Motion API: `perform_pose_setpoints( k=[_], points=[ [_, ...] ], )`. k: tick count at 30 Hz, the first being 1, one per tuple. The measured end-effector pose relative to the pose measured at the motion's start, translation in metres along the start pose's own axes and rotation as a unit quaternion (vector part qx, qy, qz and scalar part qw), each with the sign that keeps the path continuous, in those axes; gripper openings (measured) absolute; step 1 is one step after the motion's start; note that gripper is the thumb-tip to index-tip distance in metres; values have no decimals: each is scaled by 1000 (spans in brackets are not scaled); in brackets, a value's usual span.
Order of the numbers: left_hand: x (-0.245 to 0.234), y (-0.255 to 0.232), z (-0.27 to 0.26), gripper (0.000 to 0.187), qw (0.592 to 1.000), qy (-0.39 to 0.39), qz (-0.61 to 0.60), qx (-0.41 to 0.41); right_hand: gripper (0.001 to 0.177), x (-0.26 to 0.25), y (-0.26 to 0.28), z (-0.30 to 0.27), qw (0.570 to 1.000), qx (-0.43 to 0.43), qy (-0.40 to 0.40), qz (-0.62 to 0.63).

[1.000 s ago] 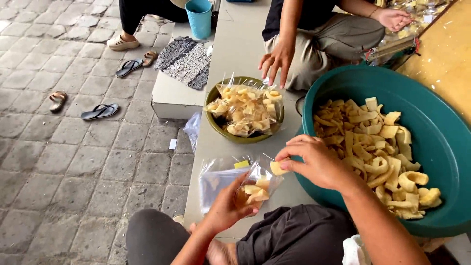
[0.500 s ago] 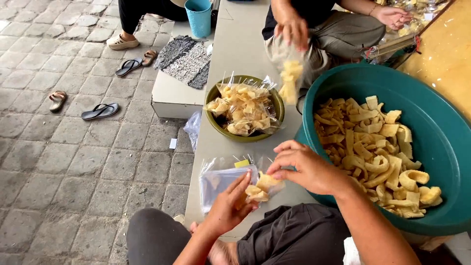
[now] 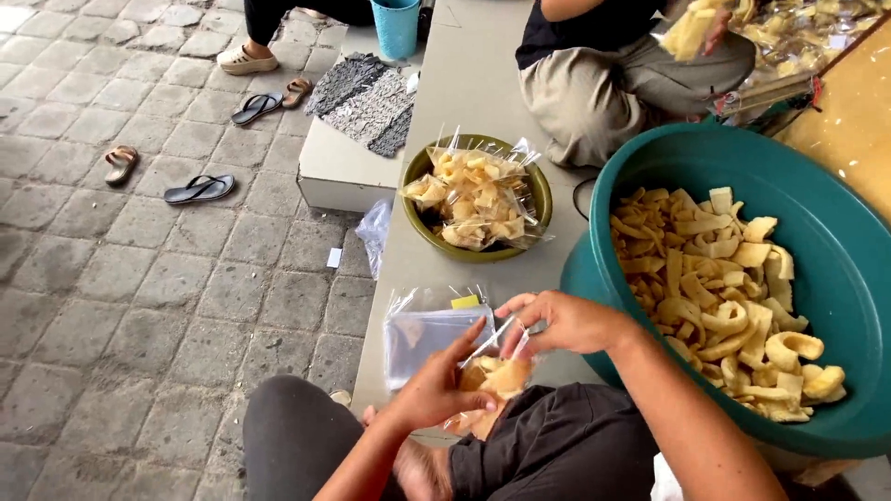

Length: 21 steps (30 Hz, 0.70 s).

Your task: Manually picking up fried snack pieces from a large basin and placing them into small plastic bags for individual sale.

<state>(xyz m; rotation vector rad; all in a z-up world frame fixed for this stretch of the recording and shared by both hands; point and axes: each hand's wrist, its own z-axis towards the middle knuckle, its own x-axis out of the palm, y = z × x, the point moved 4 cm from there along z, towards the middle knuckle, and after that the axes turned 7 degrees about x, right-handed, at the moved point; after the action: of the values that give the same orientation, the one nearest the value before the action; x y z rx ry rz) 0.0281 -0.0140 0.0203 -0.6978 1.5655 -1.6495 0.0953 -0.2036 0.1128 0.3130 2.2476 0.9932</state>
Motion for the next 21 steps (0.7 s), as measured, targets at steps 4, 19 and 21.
perform_pose_setpoints(
  k=[4, 19, 21],
  points=[
    [-1, 3, 0, 108, 1000, -4, 17, -19, 19, 12, 9, -1, 971, 113, -156, -141],
    [-10, 46, -20, 112, 992, -54, -99, 51, 14, -28, 9, -51, 927, 28, -338, -157],
    [-23, 62, -26, 106, 991, -84, -97, 40, 18, -68, 28, -66, 897, 32, -415, -145]
  ],
)
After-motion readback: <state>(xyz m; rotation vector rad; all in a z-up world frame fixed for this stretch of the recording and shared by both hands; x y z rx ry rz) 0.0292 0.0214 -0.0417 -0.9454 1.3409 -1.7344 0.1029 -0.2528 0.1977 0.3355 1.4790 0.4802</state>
